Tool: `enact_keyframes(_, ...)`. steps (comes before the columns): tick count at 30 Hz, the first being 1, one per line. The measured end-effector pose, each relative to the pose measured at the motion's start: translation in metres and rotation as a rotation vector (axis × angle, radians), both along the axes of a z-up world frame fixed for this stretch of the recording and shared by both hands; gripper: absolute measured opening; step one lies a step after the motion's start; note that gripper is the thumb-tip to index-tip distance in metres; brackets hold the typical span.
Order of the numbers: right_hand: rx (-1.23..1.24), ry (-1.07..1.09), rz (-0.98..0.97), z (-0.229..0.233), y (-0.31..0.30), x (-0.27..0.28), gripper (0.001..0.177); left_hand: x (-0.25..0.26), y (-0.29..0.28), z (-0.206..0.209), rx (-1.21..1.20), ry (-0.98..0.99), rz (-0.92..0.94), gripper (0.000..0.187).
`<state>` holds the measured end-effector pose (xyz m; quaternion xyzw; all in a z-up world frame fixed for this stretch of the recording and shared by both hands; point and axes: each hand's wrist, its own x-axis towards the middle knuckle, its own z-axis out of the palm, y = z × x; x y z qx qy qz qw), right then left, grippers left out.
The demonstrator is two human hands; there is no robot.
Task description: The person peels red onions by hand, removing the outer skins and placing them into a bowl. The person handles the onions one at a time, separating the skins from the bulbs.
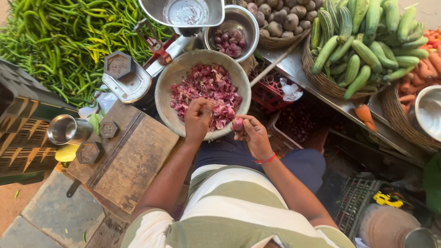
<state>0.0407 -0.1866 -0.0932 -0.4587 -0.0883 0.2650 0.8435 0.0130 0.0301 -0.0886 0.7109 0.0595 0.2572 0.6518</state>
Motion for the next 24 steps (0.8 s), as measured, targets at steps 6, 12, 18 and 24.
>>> enact_keyframes(6, 0.064, 0.029, 0.021, -0.001, -0.001, -0.001, 0.037, -0.012, -0.016, 0.043, 0.072, 0.029, -0.407, 0.024)
enact_keyframes(12, 0.035, 0.052, 0.023, -0.011, -0.006, -0.001, 0.044, -0.004, -0.027, 0.037, 0.125, -0.065, -0.401, 0.013)
enact_keyframes(18, -0.079, -0.059, -0.002, -0.009, -0.004, 0.002, 0.037, -0.006, -0.029, 0.02, 0.249, -0.077, -0.267, 0.01)
enact_keyframes(24, -0.028, 0.002, -0.037, -0.008, 0.002, 0.007, 0.033, 0.02, -0.026, -0.018, -0.533, 0.234, -0.094, 0.027)
